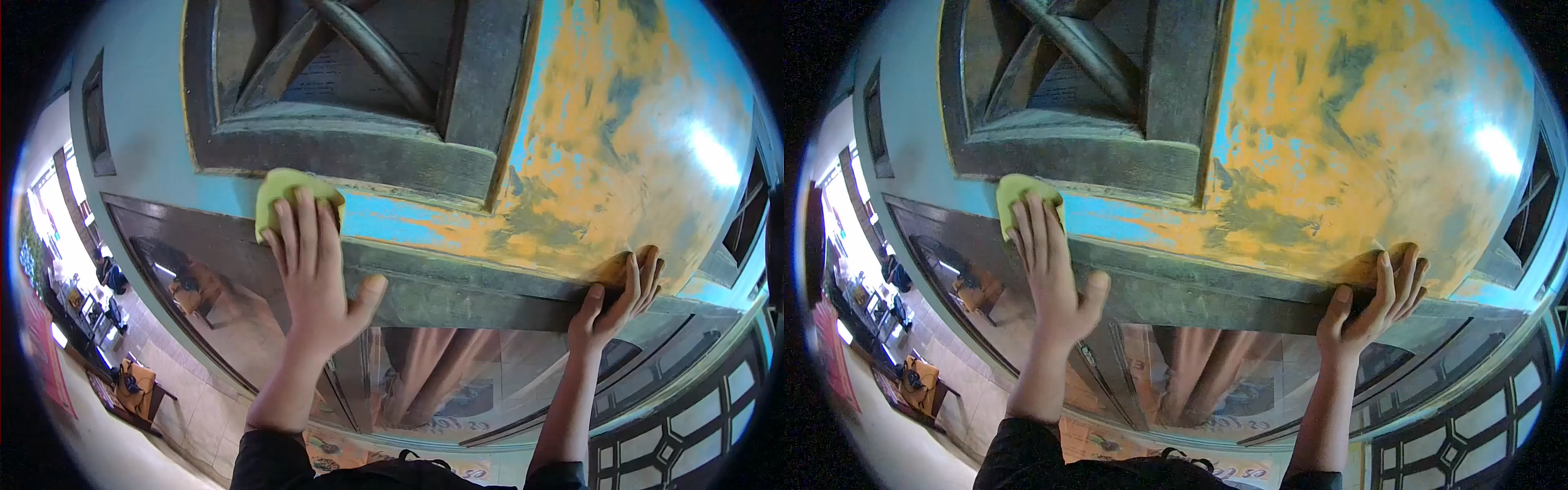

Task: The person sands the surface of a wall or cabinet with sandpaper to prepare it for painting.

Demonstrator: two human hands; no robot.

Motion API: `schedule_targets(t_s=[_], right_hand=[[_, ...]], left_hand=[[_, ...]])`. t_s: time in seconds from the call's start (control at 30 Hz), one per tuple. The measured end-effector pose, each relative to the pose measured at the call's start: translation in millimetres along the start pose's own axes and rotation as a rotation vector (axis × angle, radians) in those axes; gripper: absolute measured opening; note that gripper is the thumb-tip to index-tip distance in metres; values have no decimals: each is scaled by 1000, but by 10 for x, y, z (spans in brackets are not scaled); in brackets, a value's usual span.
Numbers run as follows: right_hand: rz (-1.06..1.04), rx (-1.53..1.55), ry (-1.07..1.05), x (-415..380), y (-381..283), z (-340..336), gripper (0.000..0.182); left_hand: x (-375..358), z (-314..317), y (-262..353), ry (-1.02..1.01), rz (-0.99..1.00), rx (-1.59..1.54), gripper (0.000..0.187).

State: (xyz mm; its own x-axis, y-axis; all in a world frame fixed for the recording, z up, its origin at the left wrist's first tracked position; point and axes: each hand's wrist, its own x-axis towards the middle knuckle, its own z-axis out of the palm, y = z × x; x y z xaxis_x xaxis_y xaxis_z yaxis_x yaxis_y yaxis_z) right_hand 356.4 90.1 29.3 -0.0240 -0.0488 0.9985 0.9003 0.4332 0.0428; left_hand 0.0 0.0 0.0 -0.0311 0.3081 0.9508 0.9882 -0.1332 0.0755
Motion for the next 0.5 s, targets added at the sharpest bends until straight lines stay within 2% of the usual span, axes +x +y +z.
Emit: schedule_targets(t_s=[0.07,0.1,0.2,0.33,0.43,0.5], right_hand=[[-20,-10,2,33,-11,0,53],[35,-15,19,-68,-96,18,52],[16,1,11,-2,-55,-8,51],[27,9,6,-23,-54,-9,49],[43,19,-11,-18,-65,-35,49],[25,32,-1,-30,-24,-8,49]], left_hand=[[-117,46,149,-57,35,-7,91],[-50,-11,93,-124,137,16,90],[29,-153,204,-257,229,59,87],[150,-187,273,-240,167,81,85],[75,-121,492,-337,376,146,96],[147,-181,524,-345,333,166,96]])
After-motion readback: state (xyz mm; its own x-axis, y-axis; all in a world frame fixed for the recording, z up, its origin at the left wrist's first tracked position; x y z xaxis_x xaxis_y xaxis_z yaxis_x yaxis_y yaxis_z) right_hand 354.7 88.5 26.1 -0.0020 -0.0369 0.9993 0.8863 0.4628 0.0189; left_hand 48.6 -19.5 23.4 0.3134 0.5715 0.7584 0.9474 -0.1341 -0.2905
